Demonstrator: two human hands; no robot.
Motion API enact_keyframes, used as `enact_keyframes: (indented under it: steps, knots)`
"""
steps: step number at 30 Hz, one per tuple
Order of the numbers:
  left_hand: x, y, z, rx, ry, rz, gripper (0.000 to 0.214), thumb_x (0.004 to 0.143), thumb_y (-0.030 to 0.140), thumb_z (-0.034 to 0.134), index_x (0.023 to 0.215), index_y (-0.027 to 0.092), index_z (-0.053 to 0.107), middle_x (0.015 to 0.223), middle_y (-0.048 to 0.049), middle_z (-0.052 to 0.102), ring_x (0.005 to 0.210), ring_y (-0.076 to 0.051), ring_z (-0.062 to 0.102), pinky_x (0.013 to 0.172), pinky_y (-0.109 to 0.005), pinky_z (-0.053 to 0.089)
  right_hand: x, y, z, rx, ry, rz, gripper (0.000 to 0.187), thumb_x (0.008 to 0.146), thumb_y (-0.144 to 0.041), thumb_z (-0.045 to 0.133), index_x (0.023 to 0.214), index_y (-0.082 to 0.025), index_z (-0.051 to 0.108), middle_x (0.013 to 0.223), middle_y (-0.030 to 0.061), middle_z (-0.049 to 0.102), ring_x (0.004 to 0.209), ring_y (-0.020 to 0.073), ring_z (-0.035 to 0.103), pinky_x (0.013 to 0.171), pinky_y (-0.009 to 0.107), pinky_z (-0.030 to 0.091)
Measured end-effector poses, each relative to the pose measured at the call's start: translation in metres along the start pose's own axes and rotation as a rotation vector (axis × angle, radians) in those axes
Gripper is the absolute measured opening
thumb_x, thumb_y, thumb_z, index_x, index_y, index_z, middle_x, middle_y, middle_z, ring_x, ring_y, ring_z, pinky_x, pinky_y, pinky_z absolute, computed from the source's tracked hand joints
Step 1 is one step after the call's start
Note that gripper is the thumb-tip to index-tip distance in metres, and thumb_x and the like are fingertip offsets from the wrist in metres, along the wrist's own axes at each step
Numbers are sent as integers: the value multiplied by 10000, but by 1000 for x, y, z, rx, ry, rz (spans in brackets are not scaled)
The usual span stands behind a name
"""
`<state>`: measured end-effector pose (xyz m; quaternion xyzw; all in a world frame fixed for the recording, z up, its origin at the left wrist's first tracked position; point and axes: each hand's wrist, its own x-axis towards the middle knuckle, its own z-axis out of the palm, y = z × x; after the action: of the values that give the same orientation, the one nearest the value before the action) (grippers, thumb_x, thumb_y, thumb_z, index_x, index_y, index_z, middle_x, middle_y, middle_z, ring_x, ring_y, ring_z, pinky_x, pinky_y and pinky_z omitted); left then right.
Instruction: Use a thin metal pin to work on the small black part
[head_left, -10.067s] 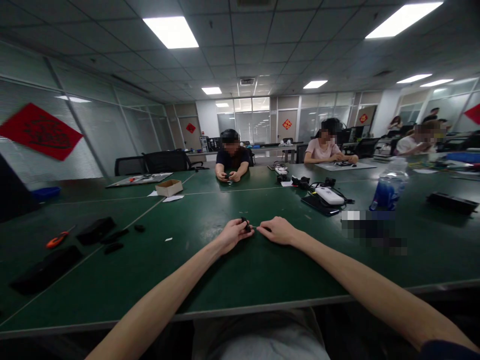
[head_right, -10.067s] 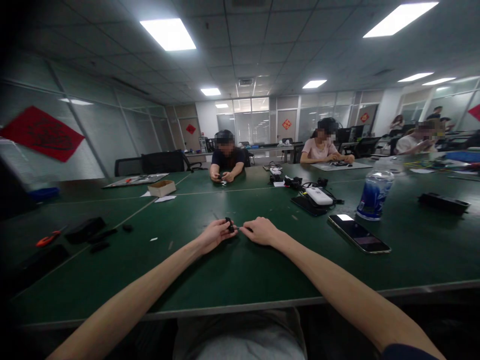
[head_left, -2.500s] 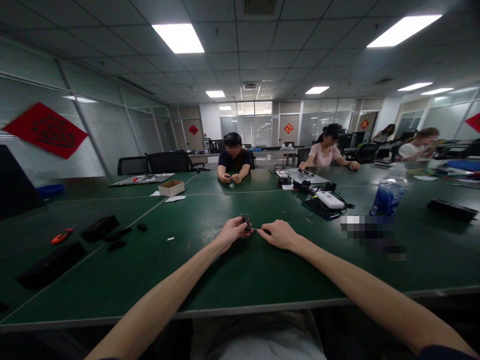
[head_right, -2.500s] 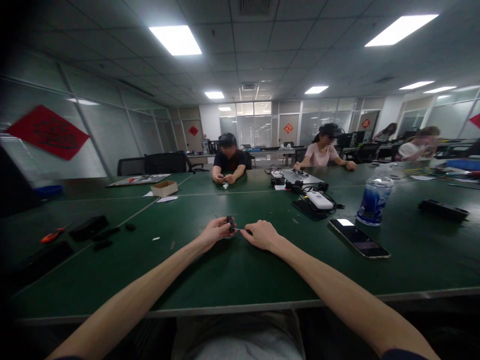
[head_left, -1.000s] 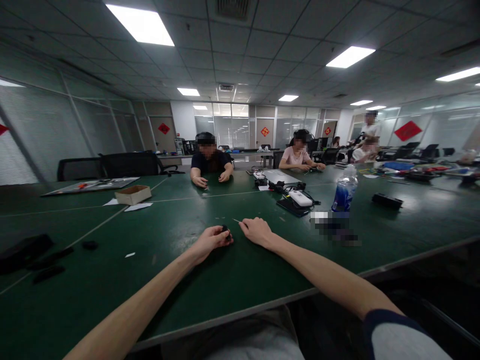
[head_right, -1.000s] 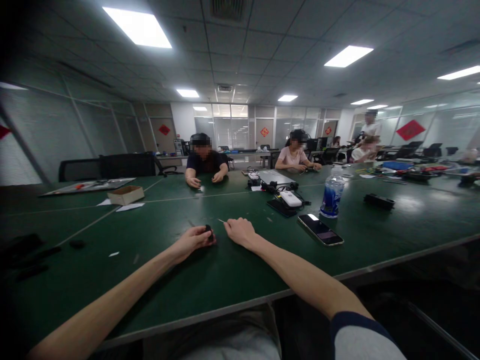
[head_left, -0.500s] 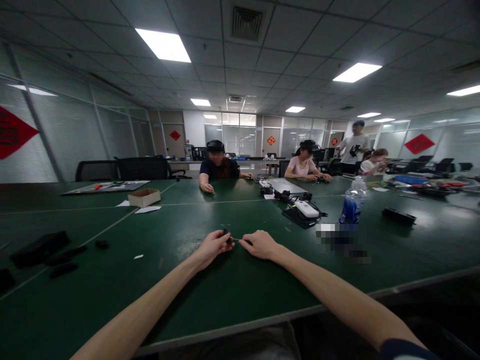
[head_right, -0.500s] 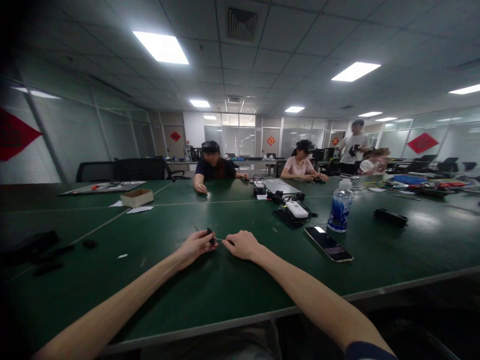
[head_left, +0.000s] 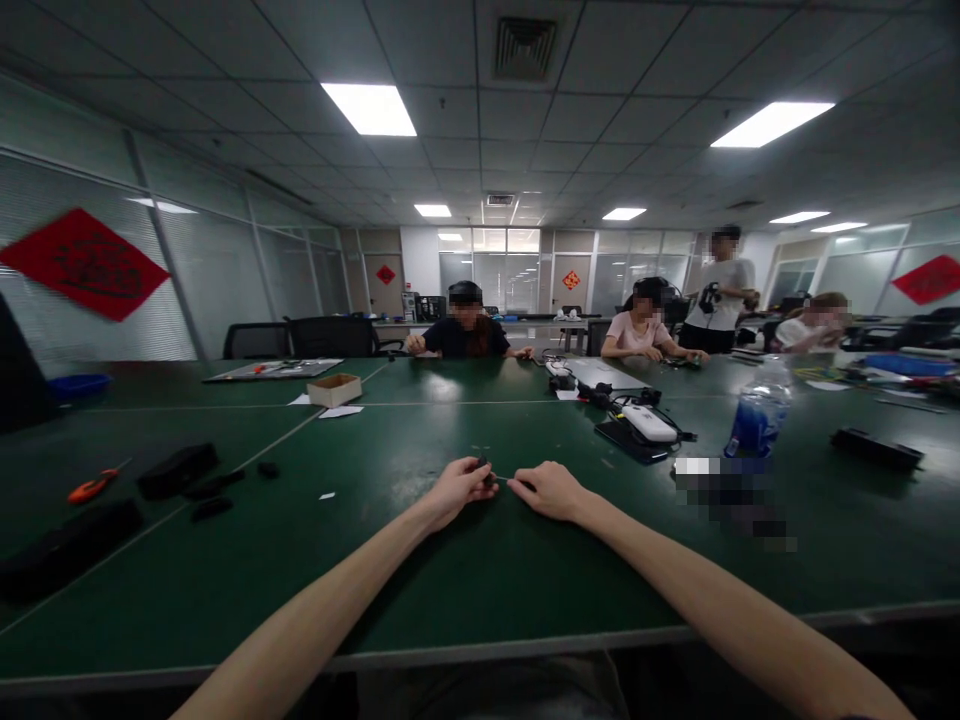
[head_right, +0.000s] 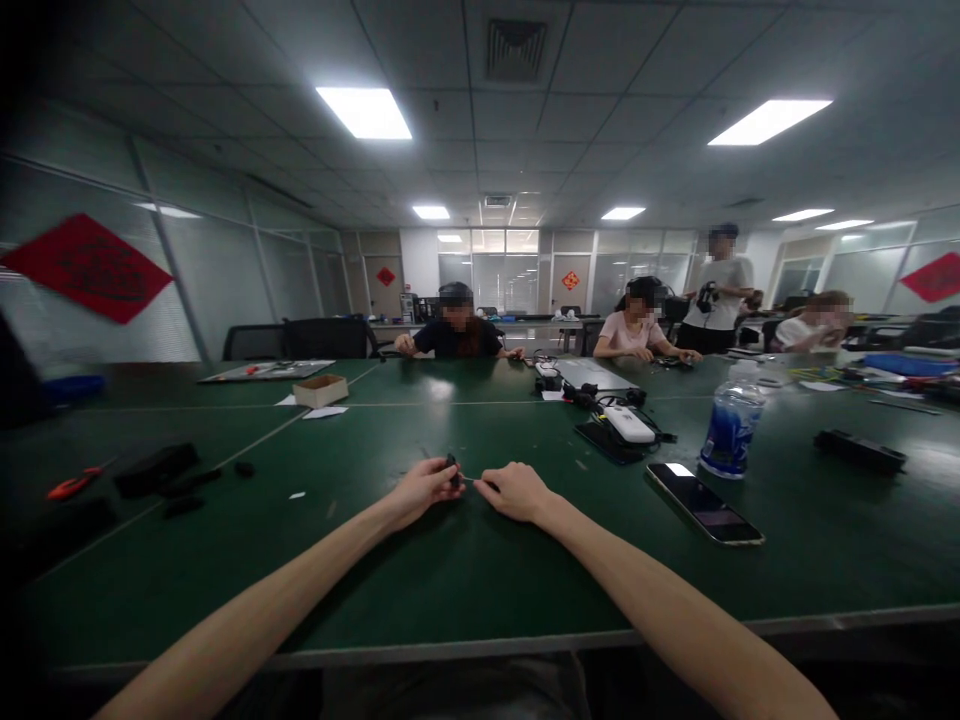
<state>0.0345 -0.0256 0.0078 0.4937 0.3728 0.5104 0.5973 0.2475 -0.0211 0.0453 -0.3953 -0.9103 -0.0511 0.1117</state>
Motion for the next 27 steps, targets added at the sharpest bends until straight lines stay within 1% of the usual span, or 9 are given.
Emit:
enact_keyframes:
  steps: [4, 9, 15, 20, 27]
  knots:
    - [1, 0, 0, -10, -8, 2, 254, 819, 292, 623, 965, 98, 549, 958, -137, 595, 777, -161, 638, 738, -295, 555, -1, 1, 0, 17, 5, -26, 464, 942, -499, 272, 887, -230, 646, 788, 29, 668, 702, 146, 609, 685, 224, 401]
    - [1, -1, -1, -15, 0, -12, 251, 838, 268, 593, 1011, 95, 541, 973, -144, 589, 784, -167, 636, 765, -318, 551, -1, 1, -1, 26, -15, -27, 471, 939, -508, 268, 888, -228, 642, 775, 31, 660, 678, 141, 600, 663, 219, 402]
    - [3, -2, -2, -14, 5, -15, 226, 841, 240, 586, 1009, 96, 538, 977, -143, 585, 786, -165, 633, 777, -330, 548, -1, -2, -4, -19, -48, 10, 502, 939, -526, 250, 909, -222, 648, 808, 48, 669, 719, 158, 616, 702, 238, 412]
    - [3, -4, -5, 12, -53, -2, 214, 849, 237, 571, 1007, 97, 537, 960, -130, 593, 775, -152, 627, 776, -311, 544, -3, -8, -3, -90, -44, 60, 523, 938, -534, 225, 929, -223, 645, 836, 69, 670, 784, 200, 627, 729, 276, 425]
    - [6, -7, -8, 15, -61, 8, 234, 850, 252, 568, 1020, 95, 528, 945, -133, 595, 779, -155, 624, 768, -294, 540, -5, -12, -1, -94, -28, 99, 541, 936, -546, 189, 958, -235, 632, 863, 74, 666, 790, 202, 621, 722, 286, 429]
